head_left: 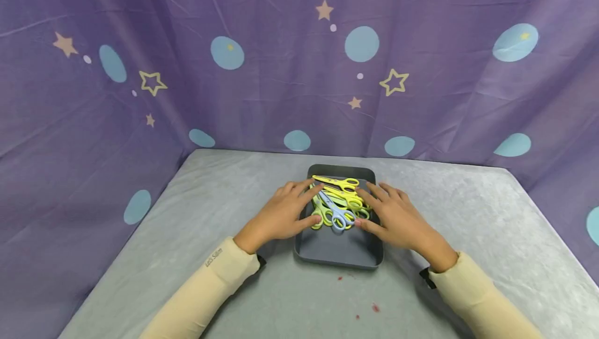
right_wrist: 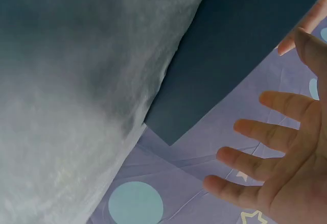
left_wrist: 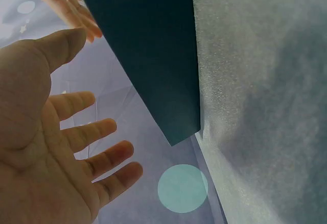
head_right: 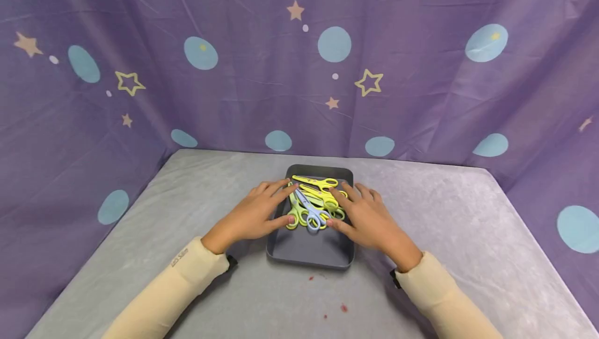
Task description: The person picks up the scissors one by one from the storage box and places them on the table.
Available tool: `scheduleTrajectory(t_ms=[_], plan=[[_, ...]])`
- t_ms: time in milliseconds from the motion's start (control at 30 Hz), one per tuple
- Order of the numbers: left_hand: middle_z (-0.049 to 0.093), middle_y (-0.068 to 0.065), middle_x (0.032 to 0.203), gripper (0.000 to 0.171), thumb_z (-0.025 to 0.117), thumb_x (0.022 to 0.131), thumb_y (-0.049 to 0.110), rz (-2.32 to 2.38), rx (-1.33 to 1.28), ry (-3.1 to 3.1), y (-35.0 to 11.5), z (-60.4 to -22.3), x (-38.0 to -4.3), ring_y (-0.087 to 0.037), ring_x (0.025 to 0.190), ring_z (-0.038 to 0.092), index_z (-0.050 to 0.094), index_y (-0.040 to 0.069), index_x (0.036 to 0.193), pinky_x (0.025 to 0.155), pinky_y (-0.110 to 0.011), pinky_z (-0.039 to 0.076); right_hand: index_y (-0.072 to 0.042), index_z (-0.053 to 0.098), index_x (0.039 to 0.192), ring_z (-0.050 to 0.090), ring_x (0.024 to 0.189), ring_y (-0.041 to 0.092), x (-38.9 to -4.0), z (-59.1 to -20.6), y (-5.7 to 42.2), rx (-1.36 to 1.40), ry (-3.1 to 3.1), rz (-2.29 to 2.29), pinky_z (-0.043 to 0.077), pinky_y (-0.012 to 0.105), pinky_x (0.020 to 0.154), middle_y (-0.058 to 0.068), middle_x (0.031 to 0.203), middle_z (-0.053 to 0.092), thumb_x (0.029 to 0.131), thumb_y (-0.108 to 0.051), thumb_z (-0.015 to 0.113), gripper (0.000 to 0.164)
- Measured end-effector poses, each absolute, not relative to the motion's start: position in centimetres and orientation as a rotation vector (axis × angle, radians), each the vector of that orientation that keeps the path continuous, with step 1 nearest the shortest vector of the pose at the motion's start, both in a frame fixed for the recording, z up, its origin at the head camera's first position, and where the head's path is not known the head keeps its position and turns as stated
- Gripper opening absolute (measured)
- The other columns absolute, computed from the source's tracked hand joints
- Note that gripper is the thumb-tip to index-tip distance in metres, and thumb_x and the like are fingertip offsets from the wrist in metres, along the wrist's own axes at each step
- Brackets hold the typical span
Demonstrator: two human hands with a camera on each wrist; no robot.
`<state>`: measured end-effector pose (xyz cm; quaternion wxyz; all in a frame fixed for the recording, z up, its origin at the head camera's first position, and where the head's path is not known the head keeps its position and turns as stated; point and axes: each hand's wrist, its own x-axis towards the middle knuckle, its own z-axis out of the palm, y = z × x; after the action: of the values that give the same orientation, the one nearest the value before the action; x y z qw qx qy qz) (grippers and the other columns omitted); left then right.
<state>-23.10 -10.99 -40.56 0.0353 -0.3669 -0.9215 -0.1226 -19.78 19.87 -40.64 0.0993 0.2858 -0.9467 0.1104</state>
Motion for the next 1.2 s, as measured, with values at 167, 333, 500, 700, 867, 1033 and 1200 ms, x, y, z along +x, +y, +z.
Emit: scheduleTrajectory(t_ms=[167, 333, 500, 700, 867, 1033, 1200], plan=[[0.036, -0.012, 0.162, 0.073, 0.058, 0.101, 0.052, -0.487, -1.057, -2.869, -11.0, -40.4, -23.2, -0.034, 0.137, 0.042, 0.033, 0.022, 0.162, 0.11, -0.057, 0.041, -0.014, 0.053, 0.151, 0.047, 0.134, 0.048, -20.2, -40.2, 20.0, 0.87, -2.773, 0.343, 0.042, 0.069, 0.101, 0.022, 0.15, 0.05, 0.096, -0.053, 0.066, 0.069], [0.04, -0.011, 0.157, 0.069, 0.062, 0.101, 0.046, -0.659, -0.953, -2.926, -11.1, -40.6, -23.6, -0.034, 0.141, 0.041, 0.036, 0.02, 0.161, 0.108, -0.056, 0.045, -0.014, 0.054, 0.15, 0.05, 0.131, 0.044, -21.3, -40.4, 20.2, 0.891, -2.777, 0.373, 0.044, 0.068, 0.099, 0.02, 0.147, 0.054, 0.097, -0.048, 0.067, 0.065], [0.044, -0.016, 0.152, 0.067, 0.065, 0.101, 0.037, -0.878, -0.837, -2.931, -11.2, -40.8, -23.9, -0.032, 0.129, 0.053, 0.04, 0.011, 0.158, 0.103, -0.052, 0.05, -0.014, 0.054, 0.15, 0.053, 0.128, 0.045, -22.1, -40.6, 20.3, 0.901, -2.764, 0.394, 0.045, 0.068, 0.097, 0.019, 0.144, 0.056, 0.097, -0.045, 0.069, 0.063], [0.044, -0.02, 0.148, 0.073, 0.068, 0.1, 0.022, -1.168, -0.697, -3.013, -11.1, -40.9, -24.2, -0.019, 0.088, 0.061, 0.031, 0.004, 0.16, 0.078, -0.039, 0.053, -0.017, 0.043, 0.158, 0.057, 0.114, 0.037, -23.0, -40.9, 20.1, 0.937, -2.74, 0.383, 0.048, 0.059, 0.093, 0.015, 0.139, 0.059, 0.097, -0.045, 0.069, 0.072], [0.047, -0.021, 0.144, 0.075, 0.067, 0.097, 0.01, -1.423, -0.57, -3.044, -10.8, -40.9, -24.2, -0.015, 0.073, 0.064, 0.028, 0.002, 0.16, 0.067, -0.033, 0.055, -0.016, 0.045, 0.156, 0.056, 0.109, 0.033, -24.0, -40.8, 19.8, 1.034, -2.714, 0.364, 0.049, 0.056, 0.09, 0.014, 0.134, 0.061, 0.096, -0.041, 0.071, 0.07], [0.05, -0.02, 0.139, 0.072, 0.066, 0.092, 0.002, -1.588, -0.476, -3.017, -10.5, -40.9, -24.2, -0.02, 0.065, 0.066, 0.035, 0.001, 0.157, 0.062, -0.038, 0.06, -0.01, 0.054, 0.149, 0.058, 0.114, 0.035, -25.0, -40.3, 19.6, 1.128, -2.705, 0.349, 0.047, 0.057, 0.098, 0.015, 0.132, 0.061, 0.093, -0.034, 0.074, 0.065], [0.053, -0.019, 0.137, 0.073, 0.065, 0.086, -0.006, -1.636, -0.427, -3.009, -10.4, -41.0, -24.2, -0.02, 0.063, 0.066, 0.041, 0.001, 0.155, 0.063, -0.04, 0.061, -0.008, 0.062, 0.14, 0.059, 0.115, 0.034, -25.9, -40.0, 19.4, 1.201, -2.719, 0.334, 0.048, 0.053, 0.1, 0.014, 0.131, 0.063, 0.089, -0.031, 0.074, 0.057]])
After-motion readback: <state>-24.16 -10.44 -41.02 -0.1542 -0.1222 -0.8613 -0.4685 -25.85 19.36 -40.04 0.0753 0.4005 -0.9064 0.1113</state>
